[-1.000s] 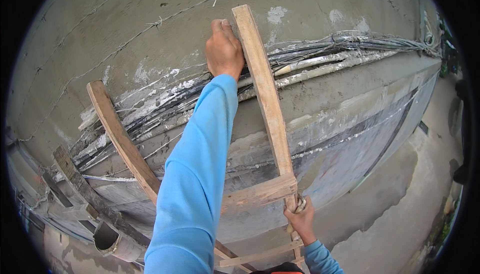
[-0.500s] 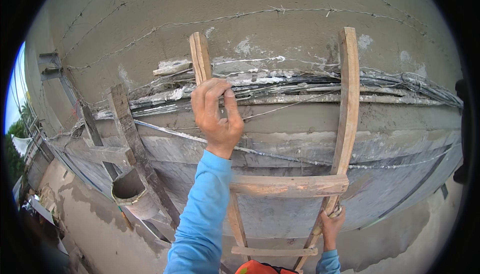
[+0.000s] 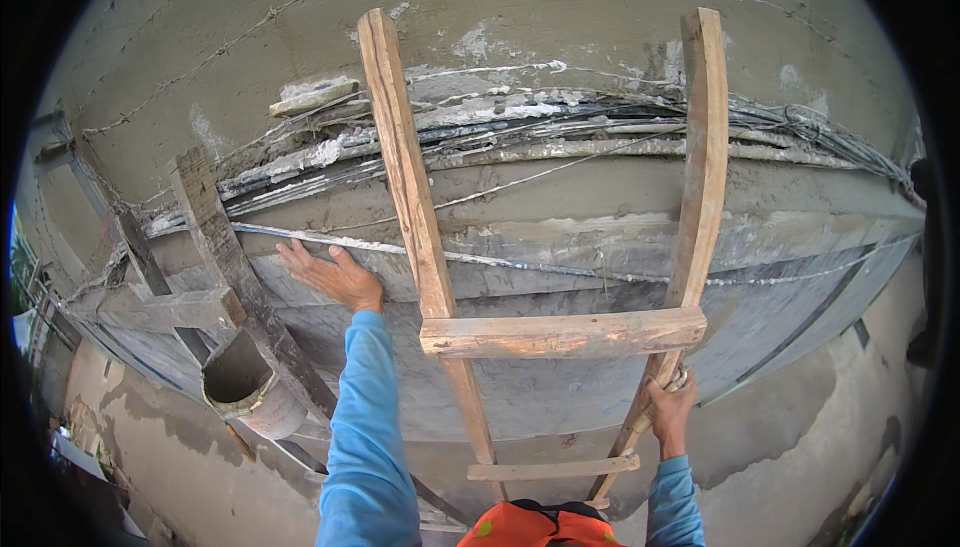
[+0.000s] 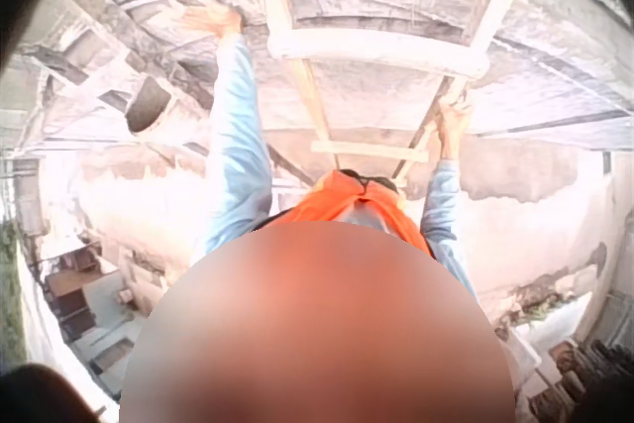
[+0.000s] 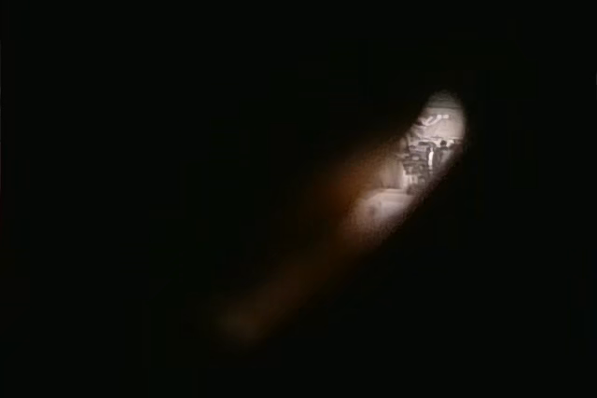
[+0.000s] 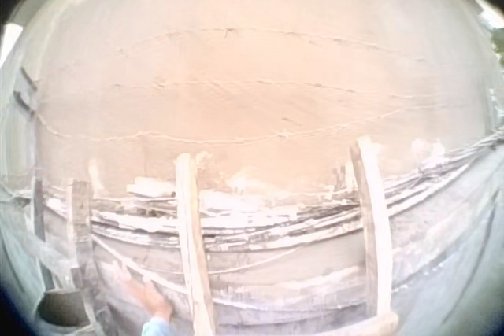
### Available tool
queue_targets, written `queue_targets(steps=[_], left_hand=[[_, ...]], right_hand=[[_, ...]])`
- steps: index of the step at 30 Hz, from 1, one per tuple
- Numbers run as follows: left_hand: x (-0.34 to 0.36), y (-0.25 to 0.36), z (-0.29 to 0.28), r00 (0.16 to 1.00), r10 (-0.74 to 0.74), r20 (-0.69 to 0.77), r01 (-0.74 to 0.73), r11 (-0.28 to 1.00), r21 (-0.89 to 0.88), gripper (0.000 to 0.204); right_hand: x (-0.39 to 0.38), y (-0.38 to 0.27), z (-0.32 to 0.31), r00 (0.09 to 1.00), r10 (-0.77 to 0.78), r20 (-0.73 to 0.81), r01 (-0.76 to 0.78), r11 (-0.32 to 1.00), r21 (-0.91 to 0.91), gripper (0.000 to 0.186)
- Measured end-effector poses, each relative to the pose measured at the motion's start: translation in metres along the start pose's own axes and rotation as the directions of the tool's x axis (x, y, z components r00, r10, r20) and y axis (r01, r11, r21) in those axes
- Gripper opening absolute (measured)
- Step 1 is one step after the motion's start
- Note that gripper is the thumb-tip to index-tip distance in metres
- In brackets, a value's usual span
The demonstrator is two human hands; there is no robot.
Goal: The person scoops cement from a bucket with a trowel and applies it to a wall, smoothing it over a wooden frame and barbed wire. The person repeatedly scoops and spreads cement across the wall surface.
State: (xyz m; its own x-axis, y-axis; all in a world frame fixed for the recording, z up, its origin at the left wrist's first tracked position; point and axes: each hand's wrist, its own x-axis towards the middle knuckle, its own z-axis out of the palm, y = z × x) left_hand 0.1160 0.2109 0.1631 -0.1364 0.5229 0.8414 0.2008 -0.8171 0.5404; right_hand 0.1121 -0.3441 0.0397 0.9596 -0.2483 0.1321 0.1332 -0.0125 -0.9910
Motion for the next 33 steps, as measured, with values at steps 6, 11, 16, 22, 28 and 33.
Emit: queue_targets(steps=[6,11,16,22,28,33], left_hand=[[0.006,-0.015,-0.019,0.983,0.046,0.179,-0.022,0.991,-0.130,0.084],[0.003,-0.040,-0.025,0.960,0.014,0.280,0.018,0.994,-0.109,0.091],[0.011,-0.102,-0.016,0.694,-0.077,0.716,0.438,0.834,-0.336,0.086],[0.012,-0.117,-0.030,0.609,-0.247,0.753,0.753,0.480,-0.451,0.078],[0.023,-0.039,-0.080,0.701,-0.302,0.646,0.702,0.449,-0.552,0.074],[0.020,-0.031,-0.074,0.740,-0.272,0.615,0.649,0.532,-0.545,0.075]], right_hand=[[-0.007,0.001,0.039,0.986,0.038,0.163,-0.025,0.997,-0.077,0.043],[-0.008,0.006,0.056,0.991,-0.073,0.109,0.082,0.994,-0.078,0.044],[-0.007,0.012,0.050,0.997,-0.020,0.069,0.029,0.991,-0.134,0.047],[-0.024,0.001,0.062,0.998,0.063,-0.024,-0.064,0.997,-0.046,0.047],[-0.052,-0.014,0.091,0.995,-0.014,0.097,0.036,0.971,-0.236,0.046],[-0.054,-0.008,0.095,0.998,-0.059,0.020,0.062,0.972,-0.225,0.055]])
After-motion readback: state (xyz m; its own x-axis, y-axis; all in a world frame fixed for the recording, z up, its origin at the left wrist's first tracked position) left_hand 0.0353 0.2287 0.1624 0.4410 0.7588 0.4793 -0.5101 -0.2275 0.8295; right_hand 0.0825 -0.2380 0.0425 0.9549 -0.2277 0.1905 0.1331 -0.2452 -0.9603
